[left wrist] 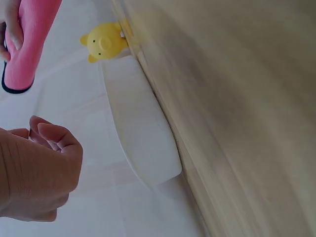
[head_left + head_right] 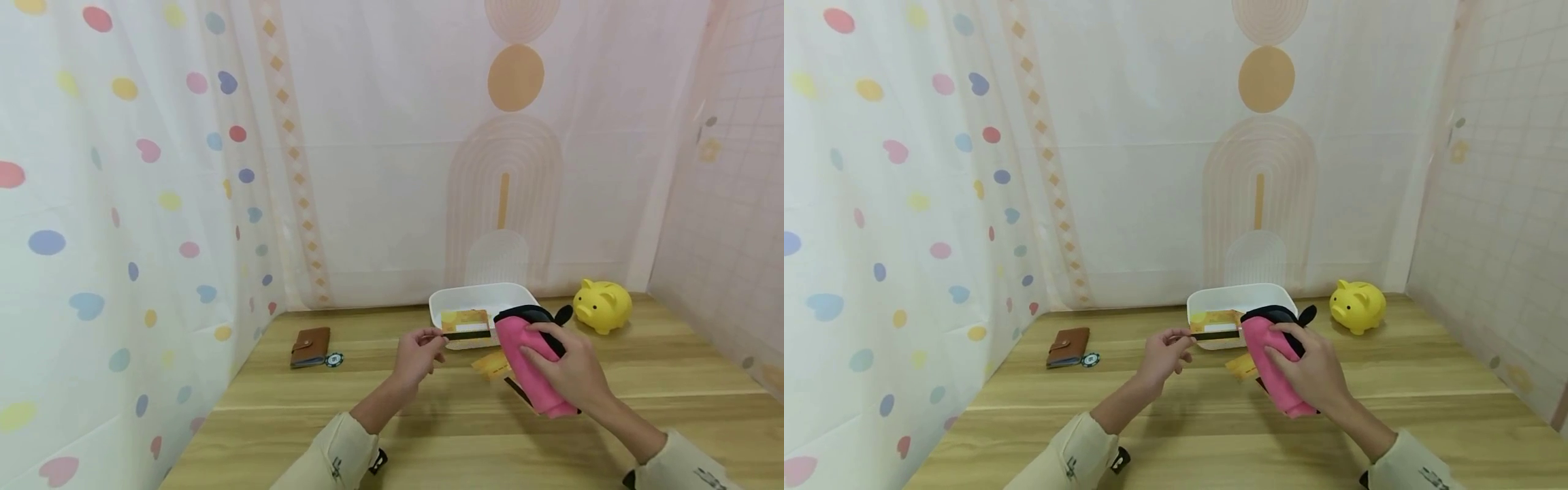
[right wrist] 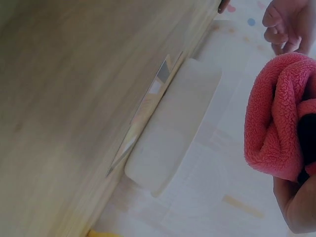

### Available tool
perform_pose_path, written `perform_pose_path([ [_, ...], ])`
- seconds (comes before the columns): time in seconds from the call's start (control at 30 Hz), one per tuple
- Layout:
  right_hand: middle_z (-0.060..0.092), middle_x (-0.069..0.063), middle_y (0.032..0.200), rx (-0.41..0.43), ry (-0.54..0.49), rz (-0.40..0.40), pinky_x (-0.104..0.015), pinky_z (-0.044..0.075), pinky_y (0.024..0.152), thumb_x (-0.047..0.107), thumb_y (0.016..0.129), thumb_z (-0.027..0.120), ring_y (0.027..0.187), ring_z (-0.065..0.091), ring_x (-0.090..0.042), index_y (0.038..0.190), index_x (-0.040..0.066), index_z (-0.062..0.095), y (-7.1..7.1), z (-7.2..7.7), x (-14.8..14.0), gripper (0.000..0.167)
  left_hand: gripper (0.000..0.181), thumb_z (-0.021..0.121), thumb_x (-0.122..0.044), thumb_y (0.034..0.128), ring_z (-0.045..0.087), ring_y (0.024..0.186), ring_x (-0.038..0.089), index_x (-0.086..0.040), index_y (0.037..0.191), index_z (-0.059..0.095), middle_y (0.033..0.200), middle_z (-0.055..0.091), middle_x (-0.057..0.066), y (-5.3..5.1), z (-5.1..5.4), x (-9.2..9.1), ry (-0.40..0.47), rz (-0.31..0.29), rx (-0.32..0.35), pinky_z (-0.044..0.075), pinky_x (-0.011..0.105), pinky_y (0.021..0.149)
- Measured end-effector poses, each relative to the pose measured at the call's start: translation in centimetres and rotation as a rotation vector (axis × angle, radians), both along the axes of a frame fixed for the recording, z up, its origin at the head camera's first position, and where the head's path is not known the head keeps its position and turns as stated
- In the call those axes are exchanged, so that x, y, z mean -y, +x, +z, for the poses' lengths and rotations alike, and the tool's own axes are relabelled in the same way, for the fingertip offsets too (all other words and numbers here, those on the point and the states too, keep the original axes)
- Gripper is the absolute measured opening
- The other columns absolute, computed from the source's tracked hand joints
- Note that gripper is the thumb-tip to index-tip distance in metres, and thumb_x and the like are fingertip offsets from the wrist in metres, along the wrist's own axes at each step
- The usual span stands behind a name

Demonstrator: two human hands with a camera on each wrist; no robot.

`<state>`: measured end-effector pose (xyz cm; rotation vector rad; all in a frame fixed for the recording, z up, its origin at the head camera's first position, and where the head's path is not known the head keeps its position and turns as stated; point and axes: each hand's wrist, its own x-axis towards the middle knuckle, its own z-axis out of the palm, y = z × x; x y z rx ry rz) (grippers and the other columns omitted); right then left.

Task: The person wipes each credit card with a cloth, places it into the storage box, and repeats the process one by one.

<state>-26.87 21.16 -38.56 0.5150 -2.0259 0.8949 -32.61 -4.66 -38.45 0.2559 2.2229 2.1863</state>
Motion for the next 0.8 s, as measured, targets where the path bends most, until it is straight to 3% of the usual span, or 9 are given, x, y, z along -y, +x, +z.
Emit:
perform_pose_path([
  [0.2, 0.072, -0.001, 0.090, -0.010, -0.002, 0.007, -0.014, 0.043, 0.061, 0.000, 0.071, 0.086, 0.069, 0.055, -0.005, 0.100, 0.013, 0.072, 0.2, -0.1, 0.1, 0.035, 0.021, 0.067, -0.016, 0.0905, 0.061, 0.063, 0.010, -0.005, 0.108, 0.066, 0.095, 0.068, 0.005, -2.0, 0.2, -0.5, 0.048, 0.066, 0.101, 0.042, 0.021, 0.050],
  [0.33, 0.073, 0.000, 0.091, -0.011, -0.011, 0.020, -0.013, 0.044, 0.065, -0.001, 0.071, 0.086, 0.072, 0.058, -0.005, 0.100, 0.014, 0.072, 0.4, -0.2, 0.1, 0.036, 0.023, 0.067, -0.016, 0.0915, 0.060, 0.060, 0.009, -0.003, 0.111, 0.066, 0.102, 0.069, 0.010, -2.9, 0.3, -0.8, 0.064, 0.088, 0.107, 0.042, 0.020, 0.050],
  [0.57, 0.072, 0.001, 0.091, -0.011, 0.000, 0.015, -0.013, 0.043, 0.065, 0.000, 0.070, 0.086, 0.072, 0.057, -0.005, 0.101, 0.014, 0.071, 0.3, -0.2, 0.0, 0.036, 0.023, 0.069, -0.013, 0.0927, 0.062, 0.059, 0.006, 0.000, 0.111, 0.066, 0.105, 0.069, 0.008, -4.9, 0.0, -1.6, 0.130, 0.107, 0.107, 0.042, 0.019, 0.048],
  [0.8, 0.072, -0.005, 0.091, 0.037, -0.002, 0.016, -0.016, 0.042, 0.049, 0.002, 0.074, 0.085, 0.062, 0.051, -0.004, 0.103, 0.013, 0.070, 0.5, 0.1, -0.3, 0.035, 0.021, 0.065, -0.009, 0.0933, 0.064, 0.063, 0.009, 0.002, 0.111, 0.066, 0.108, 0.069, 0.012, -6.1, -0.5, -1.4, 0.027, 0.065, 0.145, 0.048, 0.026, 0.058],
])
